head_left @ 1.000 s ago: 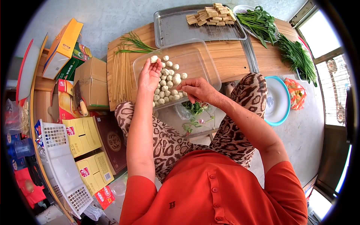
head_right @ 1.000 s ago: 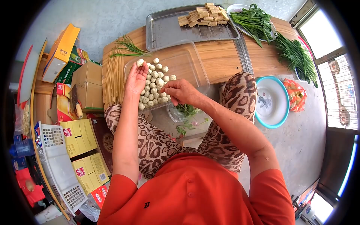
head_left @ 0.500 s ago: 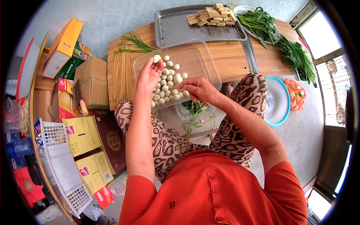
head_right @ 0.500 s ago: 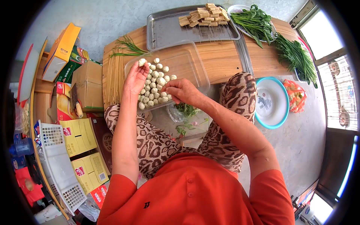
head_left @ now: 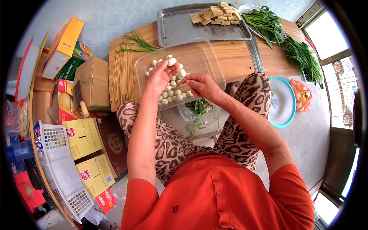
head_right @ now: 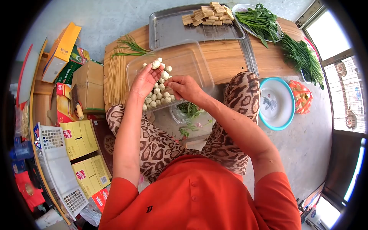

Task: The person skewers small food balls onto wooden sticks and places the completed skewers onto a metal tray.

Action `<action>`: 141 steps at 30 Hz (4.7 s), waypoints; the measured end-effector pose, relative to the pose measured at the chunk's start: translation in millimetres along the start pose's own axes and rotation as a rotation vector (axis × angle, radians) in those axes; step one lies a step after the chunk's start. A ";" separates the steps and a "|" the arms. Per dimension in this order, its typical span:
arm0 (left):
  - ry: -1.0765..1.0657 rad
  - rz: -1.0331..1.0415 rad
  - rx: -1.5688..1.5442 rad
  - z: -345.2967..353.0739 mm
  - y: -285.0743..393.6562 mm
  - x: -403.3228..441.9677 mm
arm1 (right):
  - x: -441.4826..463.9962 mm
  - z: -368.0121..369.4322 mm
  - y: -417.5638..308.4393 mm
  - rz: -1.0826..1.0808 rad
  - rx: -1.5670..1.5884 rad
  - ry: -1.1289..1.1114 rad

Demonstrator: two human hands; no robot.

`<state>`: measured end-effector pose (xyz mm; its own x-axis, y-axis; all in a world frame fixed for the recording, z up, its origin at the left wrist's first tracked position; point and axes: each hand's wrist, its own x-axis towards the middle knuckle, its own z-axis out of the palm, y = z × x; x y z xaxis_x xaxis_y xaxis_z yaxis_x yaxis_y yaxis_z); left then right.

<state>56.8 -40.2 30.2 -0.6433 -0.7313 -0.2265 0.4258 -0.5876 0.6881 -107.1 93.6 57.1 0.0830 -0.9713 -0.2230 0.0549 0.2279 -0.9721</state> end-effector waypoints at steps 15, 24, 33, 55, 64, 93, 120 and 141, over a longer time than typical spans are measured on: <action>-0.114 -0.085 0.137 12.9 -7.2 -6.9 | 4.8 -5.1 0.9 -0.016 -0.075 0.071; -0.139 -0.115 0.251 14.4 -18.6 -7.1 | 3.9 -2.8 -4.1 0.003 -0.005 0.118; -0.121 -0.092 0.200 13.1 -23.2 -5.4 | 5.3 -3.9 -5.8 0.004 -0.015 0.092; -0.182 -0.063 0.156 11.4 -16.4 -4.2 | 7.9 -3.6 13.0 -0.009 -0.096 0.079; -0.170 -0.092 0.104 16.4 -15.5 -4.9 | 5.4 -2.7 7.2 0.020 -0.137 0.080; -0.019 0.315 1.971 -3.1 -52.9 -15.8 | 2.8 -19.5 -3.5 -0.004 0.033 0.162; 0.270 0.102 0.014 -30.4 48.0 -15.2 | -13.4 2.7 -14.9 0.038 0.053 -0.124; 0.255 0.131 -0.015 -27.1 47.1 -15.2 | -12.4 8.7 -20.5 0.035 -0.001 -0.174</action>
<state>103.9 -66.1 47.4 -0.4025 -0.8636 -0.3036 0.5052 -0.4862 0.7131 -100.5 101.6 80.4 0.2559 -0.9362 -0.2408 0.0475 0.2610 -0.9642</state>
